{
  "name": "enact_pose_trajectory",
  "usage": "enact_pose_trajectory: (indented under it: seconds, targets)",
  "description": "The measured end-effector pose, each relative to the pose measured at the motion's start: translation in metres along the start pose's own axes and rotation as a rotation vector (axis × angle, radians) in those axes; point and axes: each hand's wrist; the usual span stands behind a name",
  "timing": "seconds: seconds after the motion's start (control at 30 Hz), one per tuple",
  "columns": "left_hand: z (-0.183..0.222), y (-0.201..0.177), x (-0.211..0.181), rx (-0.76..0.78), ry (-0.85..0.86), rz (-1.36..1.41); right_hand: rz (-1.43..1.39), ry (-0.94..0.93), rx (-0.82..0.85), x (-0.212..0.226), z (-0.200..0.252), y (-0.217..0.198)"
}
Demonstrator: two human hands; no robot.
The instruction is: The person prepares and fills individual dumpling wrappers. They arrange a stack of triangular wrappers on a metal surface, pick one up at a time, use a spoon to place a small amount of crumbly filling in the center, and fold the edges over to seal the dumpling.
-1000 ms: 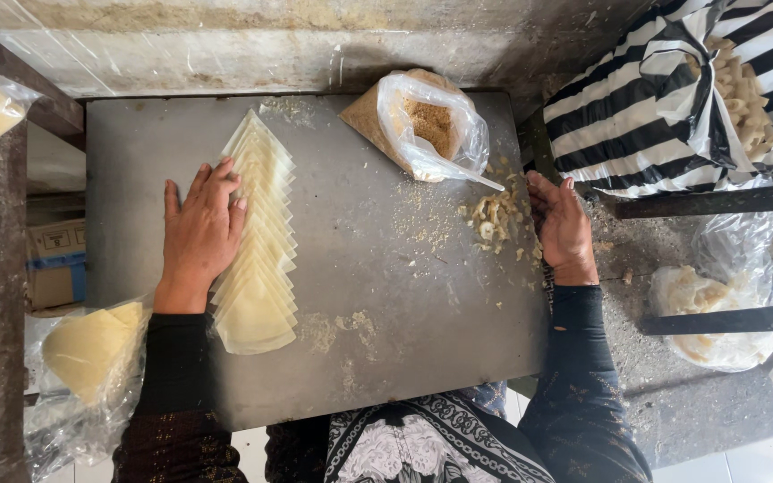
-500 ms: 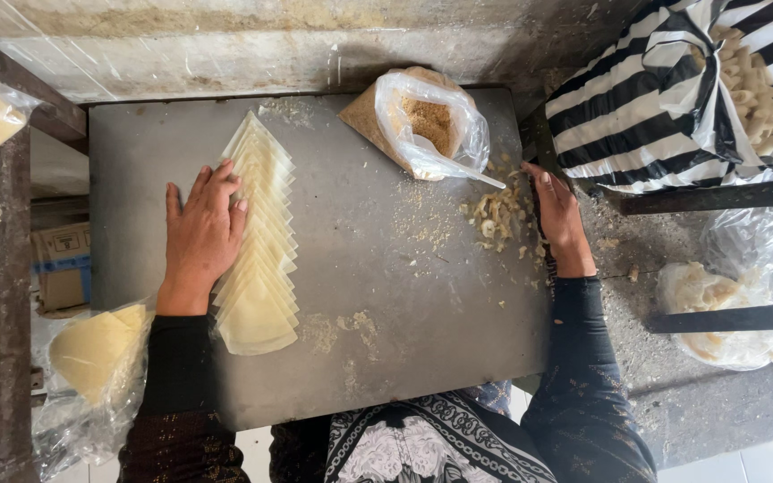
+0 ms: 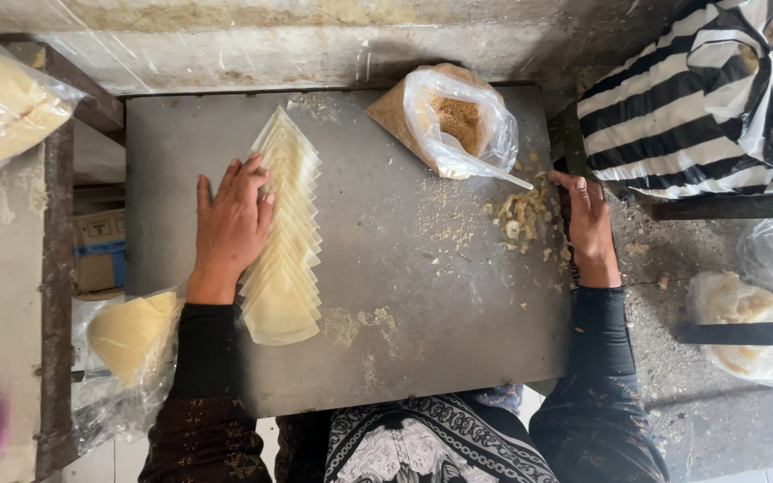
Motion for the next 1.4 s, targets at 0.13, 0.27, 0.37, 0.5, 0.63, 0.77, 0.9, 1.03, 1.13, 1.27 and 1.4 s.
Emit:
enact_pose_trajectory:
  seconds: [0.13,0.27,0.37,0.5,0.63,0.77,0.9,1.03,1.13,1.27,1.4]
  targets:
    - [0.001,-0.001,0.0,-0.007,0.002,-0.008,0.065,0.028,0.041,0.008,0.001,-0.002]
    - [0.0,0.0,0.0,-0.012,0.008,-0.012,0.107,0.078,0.055,0.011,0.002,-0.003]
    - [0.0,-0.001,0.0,-0.011,0.01,-0.008,0.113,0.062,0.06,0.011,0.002,-0.003]
    - [0.0,-0.001,0.0,0.005,0.004,-0.012,0.145,0.035,0.068,0.009,0.004,-0.005]
    - [0.0,0.001,0.002,0.016,-0.011,-0.001,0.176,0.036,0.057,0.007,0.005,-0.004]
    - [0.0,0.005,0.005,0.017,-0.017,0.0,0.181,0.069,0.025,0.005,0.005,-0.003]
    - [0.0,0.007,0.008,0.002,-0.01,0.017,0.314,0.004,0.021,-0.005,0.004,-0.006]
    - [-0.001,0.009,0.011,-0.016,-0.015,0.056,0.324,-0.005,0.0,-0.035,-0.001,-0.013]
    - [-0.001,0.009,0.013,-0.029,-0.018,0.085,0.435,0.048,-0.052,-0.063,-0.012,-0.014]
    - [-0.001,0.011,0.015,-0.044,-0.023,0.102,0.658,0.171,-0.089,-0.076,-0.018,-0.014]
    - [0.002,0.014,0.017,-0.092,-0.011,0.153,0.844,-0.24,-0.122,-0.036,0.006,-0.018]
Point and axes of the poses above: each hand's wrist, its own z-axis away from the middle knuckle, its own y-axis out of the palm, x = y × z, and after that the axes turned 7 degrees about x, right-handed
